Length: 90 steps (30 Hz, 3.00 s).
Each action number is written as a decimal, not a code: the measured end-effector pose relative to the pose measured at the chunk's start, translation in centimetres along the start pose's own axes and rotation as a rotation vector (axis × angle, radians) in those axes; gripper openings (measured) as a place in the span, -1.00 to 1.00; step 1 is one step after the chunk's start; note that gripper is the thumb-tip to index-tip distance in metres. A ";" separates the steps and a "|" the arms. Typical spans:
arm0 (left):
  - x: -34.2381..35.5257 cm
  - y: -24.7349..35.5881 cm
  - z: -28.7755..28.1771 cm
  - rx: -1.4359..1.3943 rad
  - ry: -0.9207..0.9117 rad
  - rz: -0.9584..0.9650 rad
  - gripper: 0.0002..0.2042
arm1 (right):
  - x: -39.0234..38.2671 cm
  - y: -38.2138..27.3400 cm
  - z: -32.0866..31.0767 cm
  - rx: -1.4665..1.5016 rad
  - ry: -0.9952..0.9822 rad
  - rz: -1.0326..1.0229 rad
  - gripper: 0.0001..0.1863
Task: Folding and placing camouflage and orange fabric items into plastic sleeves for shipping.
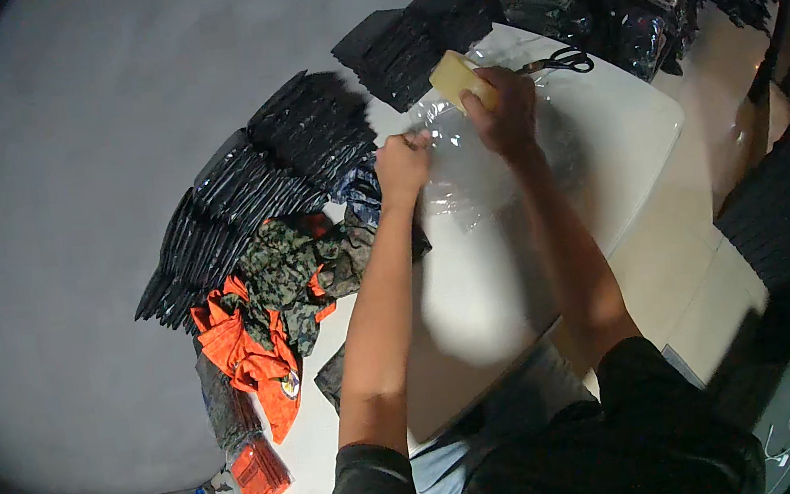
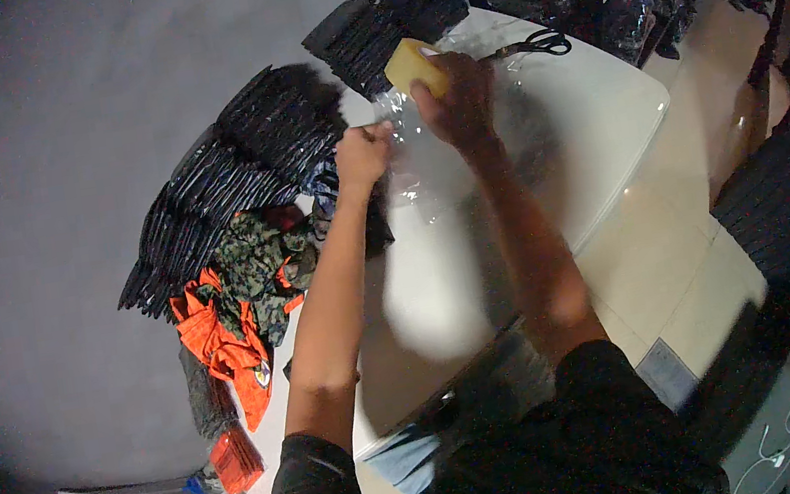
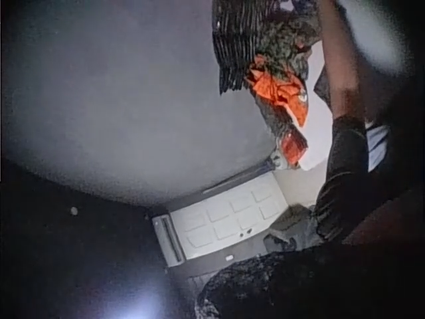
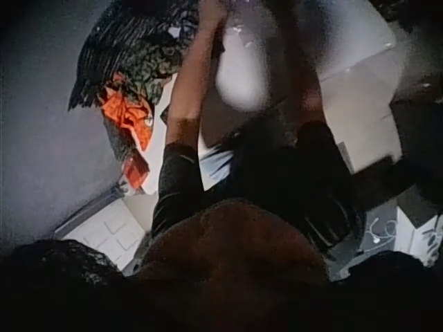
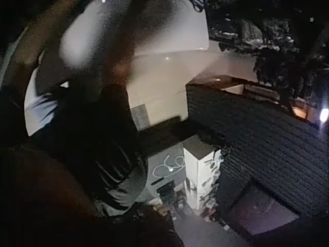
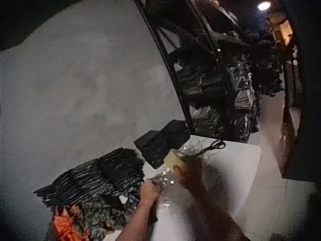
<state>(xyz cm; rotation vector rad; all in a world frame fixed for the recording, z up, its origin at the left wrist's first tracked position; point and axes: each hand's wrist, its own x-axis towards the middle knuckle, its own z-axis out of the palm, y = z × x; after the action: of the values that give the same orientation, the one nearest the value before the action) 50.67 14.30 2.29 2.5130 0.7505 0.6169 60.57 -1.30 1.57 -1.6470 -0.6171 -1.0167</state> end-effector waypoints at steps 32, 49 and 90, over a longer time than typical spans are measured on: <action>-27.5 -21.8 -24.6 -0.827 -0.315 -0.227 -0.75 | -12.2 -23.2 1.7 0.781 -1.427 0.010 -0.71; -27.2 -21.0 -23.9 -0.798 -0.358 -0.336 -0.65 | -17.6 -25.4 1.0 0.951 -1.458 0.756 -0.83; -27.5 -23.4 -25.1 -0.921 0.042 -0.345 -0.72 | -16.2 -24.4 1.7 1.252 -1.088 0.605 -0.81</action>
<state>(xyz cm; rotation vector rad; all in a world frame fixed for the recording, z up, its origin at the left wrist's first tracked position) 7.56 22.70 2.31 1.4976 0.6779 0.6839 33.27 9.39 -0.08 -0.9340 -1.0356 0.7545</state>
